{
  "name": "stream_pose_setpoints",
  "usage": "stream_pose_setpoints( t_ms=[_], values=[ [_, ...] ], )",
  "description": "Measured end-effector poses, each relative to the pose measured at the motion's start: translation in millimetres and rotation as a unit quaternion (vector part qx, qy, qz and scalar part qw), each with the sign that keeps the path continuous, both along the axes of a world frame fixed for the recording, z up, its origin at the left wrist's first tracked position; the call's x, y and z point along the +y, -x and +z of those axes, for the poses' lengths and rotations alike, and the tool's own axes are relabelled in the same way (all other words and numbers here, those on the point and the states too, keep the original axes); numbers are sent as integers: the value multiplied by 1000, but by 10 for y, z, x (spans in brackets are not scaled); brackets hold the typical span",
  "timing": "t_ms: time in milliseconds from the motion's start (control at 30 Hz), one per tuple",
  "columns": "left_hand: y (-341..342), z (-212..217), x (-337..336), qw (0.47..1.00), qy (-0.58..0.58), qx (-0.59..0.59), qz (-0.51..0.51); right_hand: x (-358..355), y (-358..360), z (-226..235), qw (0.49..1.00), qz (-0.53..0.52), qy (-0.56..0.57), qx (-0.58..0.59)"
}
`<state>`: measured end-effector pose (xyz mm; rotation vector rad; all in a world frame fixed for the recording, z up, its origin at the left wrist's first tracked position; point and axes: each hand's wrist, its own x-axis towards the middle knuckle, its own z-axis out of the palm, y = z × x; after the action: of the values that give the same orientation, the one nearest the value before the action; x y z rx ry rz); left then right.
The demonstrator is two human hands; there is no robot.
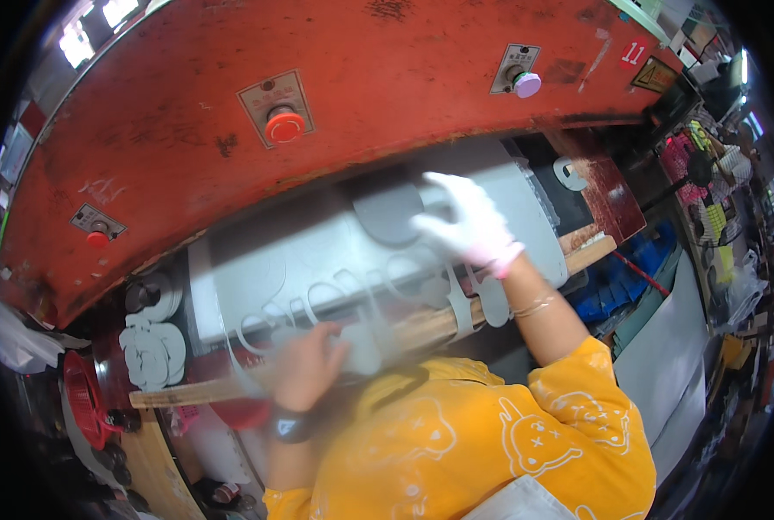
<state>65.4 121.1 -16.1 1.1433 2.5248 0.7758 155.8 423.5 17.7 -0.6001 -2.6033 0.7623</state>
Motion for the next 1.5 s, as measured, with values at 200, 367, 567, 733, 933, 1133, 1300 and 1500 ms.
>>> stream_pose_setpoints(
  t_ms=[200, 367, 567, 733, 933, 1133, 1300, 1500],
  values=[
    [58, 185, 215, 981, -187, 35, 29, -794, 420, -218, 964, -49, -187, -182],
    [-103, -139, 327, 987, 21, 134, -88, -973, 53, -217, 978, -60, -131, -150],
    [-263, -236, 148, 982, -9, 167, -82, -939, -223, -158, 997, -31, -3, -72],
    [-264, -219, 49, 985, -3, 158, -73, -582, -444, 14, 929, 87, 343, 105],
    [-274, -202, 23, 986, -6, 150, -75, -431, -607, 56, 834, 66, 528, 146],
    [-225, -191, -31, 988, -7, 138, -75, -328, -567, -35, 637, 134, 700, 295],
    [-199, -199, -74, 986, -15, 147, -75, -214, -776, 15, 903, -55, 405, 129],
    [-207, -174, -47, 988, -10, 136, -76, -425, -784, -194, 993, -104, -49, -31]
  ],
)
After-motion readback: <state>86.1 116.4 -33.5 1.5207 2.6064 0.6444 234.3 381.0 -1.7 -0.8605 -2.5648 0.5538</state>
